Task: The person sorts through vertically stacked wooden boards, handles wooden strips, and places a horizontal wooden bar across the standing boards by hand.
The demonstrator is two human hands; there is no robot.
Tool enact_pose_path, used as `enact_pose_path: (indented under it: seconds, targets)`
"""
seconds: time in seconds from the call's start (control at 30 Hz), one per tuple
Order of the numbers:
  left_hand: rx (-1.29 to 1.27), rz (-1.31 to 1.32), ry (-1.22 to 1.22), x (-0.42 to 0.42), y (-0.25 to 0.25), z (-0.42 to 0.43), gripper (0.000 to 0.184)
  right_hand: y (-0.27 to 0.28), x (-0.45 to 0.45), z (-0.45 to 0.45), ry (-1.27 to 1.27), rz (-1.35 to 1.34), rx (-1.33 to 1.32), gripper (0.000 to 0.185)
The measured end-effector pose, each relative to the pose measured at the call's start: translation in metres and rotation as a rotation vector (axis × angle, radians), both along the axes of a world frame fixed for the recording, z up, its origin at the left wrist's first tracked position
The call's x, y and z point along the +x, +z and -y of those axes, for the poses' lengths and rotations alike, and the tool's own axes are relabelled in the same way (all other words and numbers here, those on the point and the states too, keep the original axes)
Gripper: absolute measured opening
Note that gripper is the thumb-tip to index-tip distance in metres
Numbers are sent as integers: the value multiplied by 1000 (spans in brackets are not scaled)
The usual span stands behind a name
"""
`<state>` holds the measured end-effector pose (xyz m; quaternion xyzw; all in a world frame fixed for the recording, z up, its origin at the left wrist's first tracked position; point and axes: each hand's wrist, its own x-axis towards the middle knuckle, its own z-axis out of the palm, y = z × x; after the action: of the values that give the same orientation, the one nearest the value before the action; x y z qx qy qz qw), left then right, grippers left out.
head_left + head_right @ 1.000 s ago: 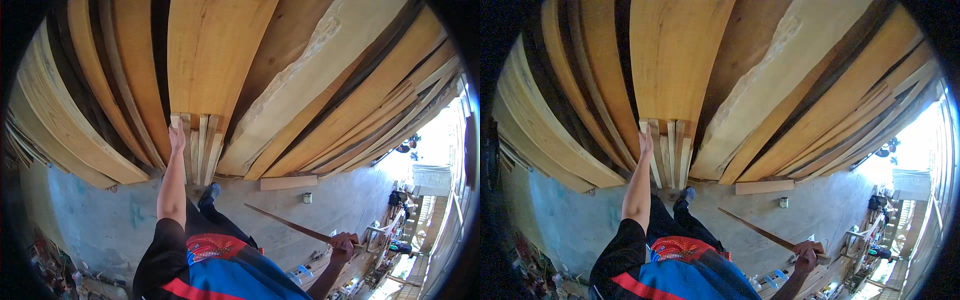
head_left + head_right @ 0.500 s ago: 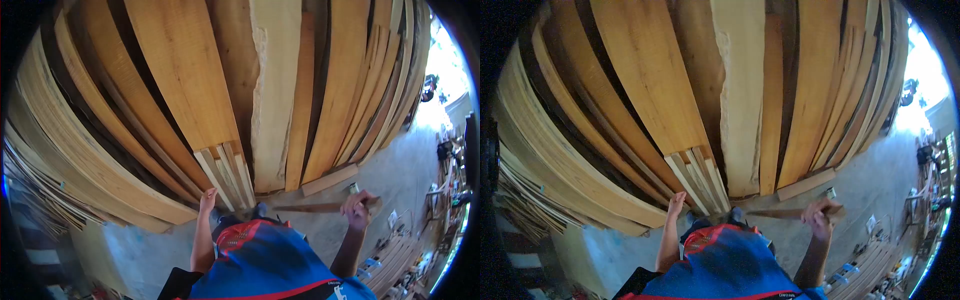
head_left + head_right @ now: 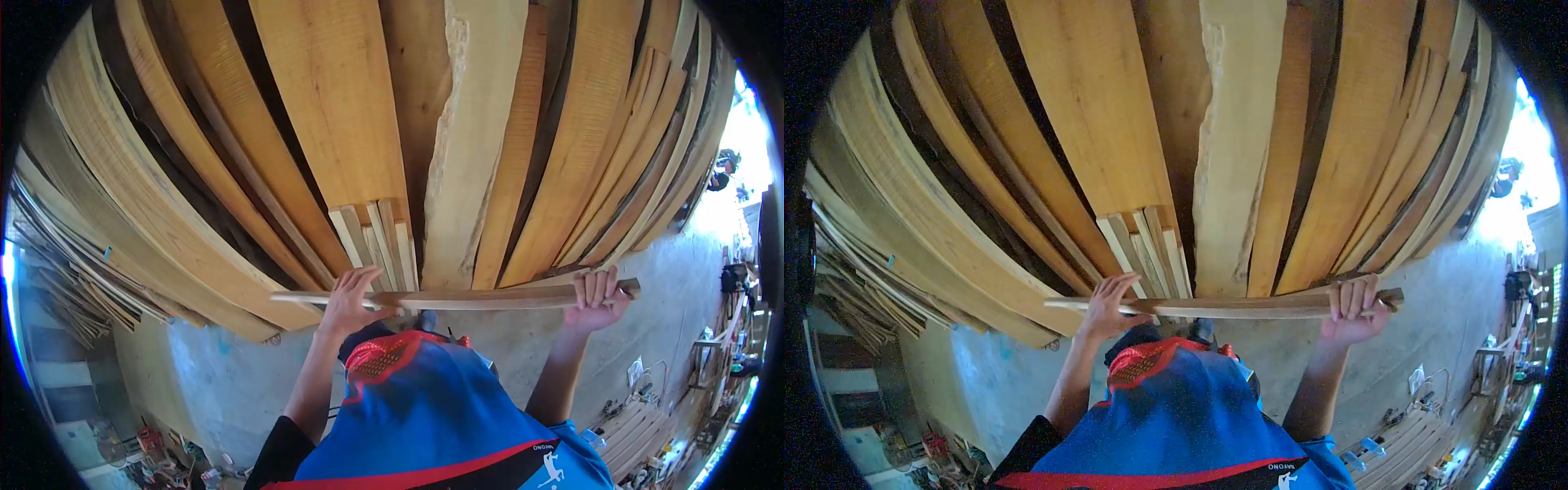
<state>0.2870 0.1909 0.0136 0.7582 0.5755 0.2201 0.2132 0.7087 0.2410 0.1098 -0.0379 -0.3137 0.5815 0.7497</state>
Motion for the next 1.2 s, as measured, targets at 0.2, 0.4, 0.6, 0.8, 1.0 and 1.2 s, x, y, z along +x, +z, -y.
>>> enact_pose_path:
  seconds: [0.2,0.4,0.6,0.8,1.0,1.2]
  targets:
    - [-585,7,-156,-17,-40,19,65,-12,-27,-15,221,-134,54,30]
    - [-510,87,86,-36,-63,45,65,-50,-59,-24,146,101,-338,32]
    - [-441,22,157,-91,-64,36,68,-107,-102,-15,-254,494,-795,53]
    - [-193,-46,95,-136,-50,-1,63,-115,-143,0,-231,1071,-1116,74]
    - [-90,-62,82,-142,-47,-40,67,-116,-168,4,-48,1243,-1131,95]
    - [23,-122,118,-124,-51,-90,67,-149,-136,-53,-93,1315,-1031,77]
